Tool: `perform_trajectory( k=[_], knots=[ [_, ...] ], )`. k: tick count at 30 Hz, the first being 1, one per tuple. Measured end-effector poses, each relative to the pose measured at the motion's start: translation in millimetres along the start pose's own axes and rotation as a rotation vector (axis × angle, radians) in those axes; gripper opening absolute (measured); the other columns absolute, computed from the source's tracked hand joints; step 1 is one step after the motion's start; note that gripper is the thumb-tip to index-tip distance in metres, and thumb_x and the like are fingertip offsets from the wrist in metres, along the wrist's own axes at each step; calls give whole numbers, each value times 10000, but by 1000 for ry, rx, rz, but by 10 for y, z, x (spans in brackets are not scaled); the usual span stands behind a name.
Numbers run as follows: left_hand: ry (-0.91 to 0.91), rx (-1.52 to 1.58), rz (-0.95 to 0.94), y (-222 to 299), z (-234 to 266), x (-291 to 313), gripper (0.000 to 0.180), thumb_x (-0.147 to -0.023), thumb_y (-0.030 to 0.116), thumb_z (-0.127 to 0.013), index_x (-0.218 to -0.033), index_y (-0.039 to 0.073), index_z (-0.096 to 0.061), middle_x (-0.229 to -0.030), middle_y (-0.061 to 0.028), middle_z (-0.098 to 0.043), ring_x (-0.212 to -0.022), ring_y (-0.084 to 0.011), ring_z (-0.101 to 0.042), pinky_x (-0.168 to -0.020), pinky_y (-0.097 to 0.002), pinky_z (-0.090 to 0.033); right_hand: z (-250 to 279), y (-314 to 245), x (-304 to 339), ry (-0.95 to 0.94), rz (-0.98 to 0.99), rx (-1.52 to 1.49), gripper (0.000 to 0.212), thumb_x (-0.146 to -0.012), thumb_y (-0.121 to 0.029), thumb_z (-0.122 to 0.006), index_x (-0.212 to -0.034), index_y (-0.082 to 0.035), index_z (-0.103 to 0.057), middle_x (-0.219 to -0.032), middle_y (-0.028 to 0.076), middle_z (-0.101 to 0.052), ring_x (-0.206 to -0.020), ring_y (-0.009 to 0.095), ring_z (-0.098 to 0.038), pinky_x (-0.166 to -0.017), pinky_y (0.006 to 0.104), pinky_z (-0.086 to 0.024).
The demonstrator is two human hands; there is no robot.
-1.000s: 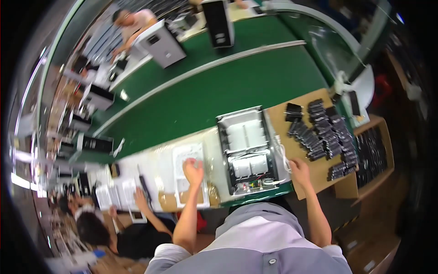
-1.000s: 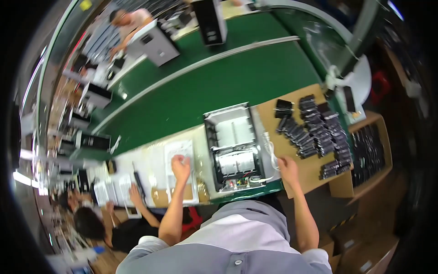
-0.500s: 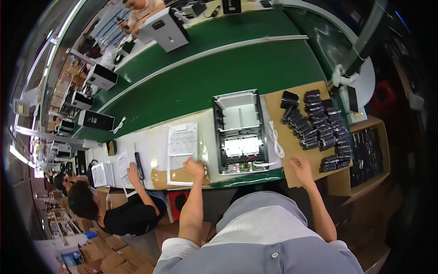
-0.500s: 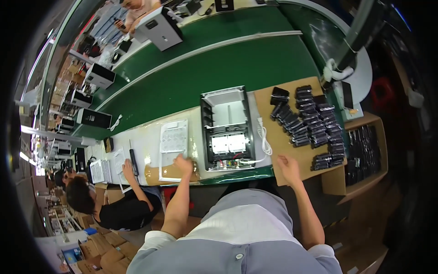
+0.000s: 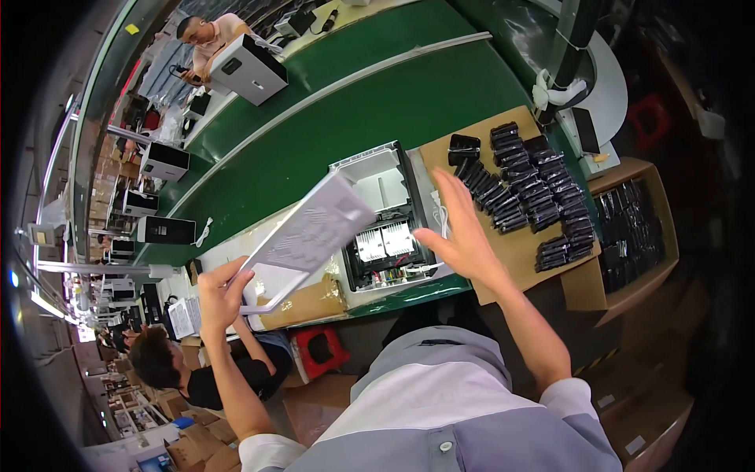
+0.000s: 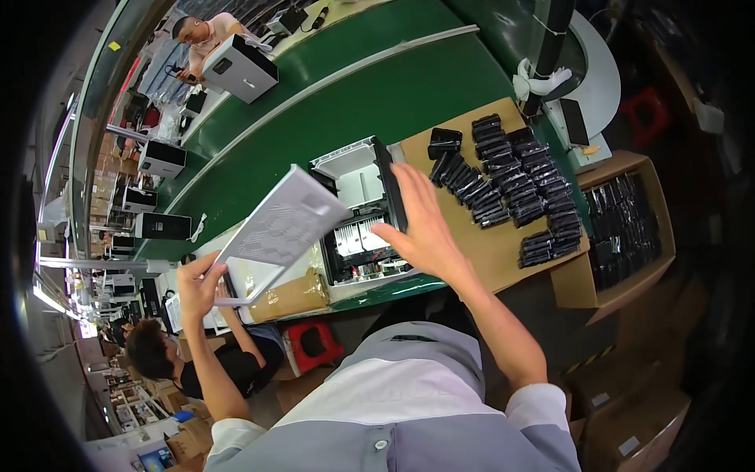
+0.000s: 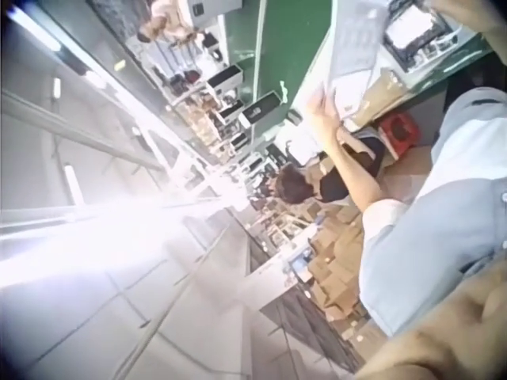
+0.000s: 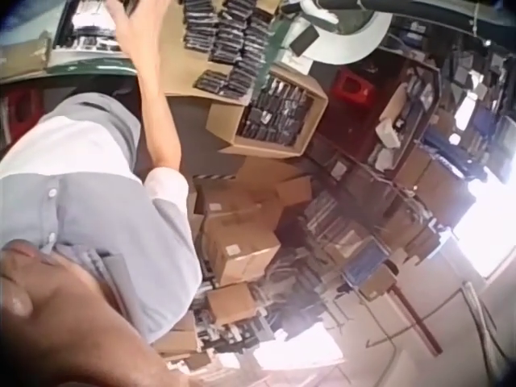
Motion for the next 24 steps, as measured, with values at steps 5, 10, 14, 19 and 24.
perform_trajectory(
  k=[5, 10, 14, 19, 24],
  knots=[
    [-191, -15, -389, 835, 68, -518, 239, -754, 68, -777, -969, -29, -739, -701, -74, -646, -658, -182, -614, -612, -283, -473, -104, -76, -73, -399, -170, -265, 589, -916, -199, -705, -1391, 60, -471, -1352, 207, -575, -1249, 316, -567, -1050, 424, -446],
    [369, -81, -658, 997, -262, -1086, 654, -705, 17, -820, -1325, 47, -616, -1333, -173, -617, -1231, -350, -562, -1027, -431, -472, -216, 360, 880, 191, -708, -895, 324, -1028, -150, -574, -1274, 60, -570, -1182, 138, -675, -1048, 219, -678, -920, 360, -548],
    [15, 514, -201, -234, -1320, -1411, 544, -834, 71, -764, -1345, -6, -594, -1286, -194, -655, -1119, -242, -661, -945, -348, -509, -536, 310, 1246, 473, -791, -1062, 431, -1064, -197, -518, -1395, 64, -431, -1326, 183, -593, -1140, 260, -645, -966, 413, -544],
    [10, 418, -290, -236, -1902, -1849, 308, -873, 65, -704, -1164, -32, -677, -968, -197, -717, -863, -310, -696, -797, -370, -535, -1114, 657, 1950, 480, -875, -542, 490, -1094, -336, -419, -1334, 88, -481, -1220, 195, -647, -1082, 295, -668, -918, 422, -564],
    [-16, 282, -419, -401, -2260, -2225, 222, -877, 60, -686, -1084, -20, -697, -1040, -193, -656, -886, -391, -643, -787, -441, -516, -1507, 604, 1970, 322, -1176, -570, 631, -1083, -454, -398, -956, 116, -639, -757, 181, -683, -610, 257, -695, -547, 339, -582]
  ],
)
Point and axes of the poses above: each hand's wrist, its own x-axis away from the middle knuckle, its own z-axis out of the back of the hand, y = z × x, the point moved 5 cm from there along -x, towards the middle knuckle
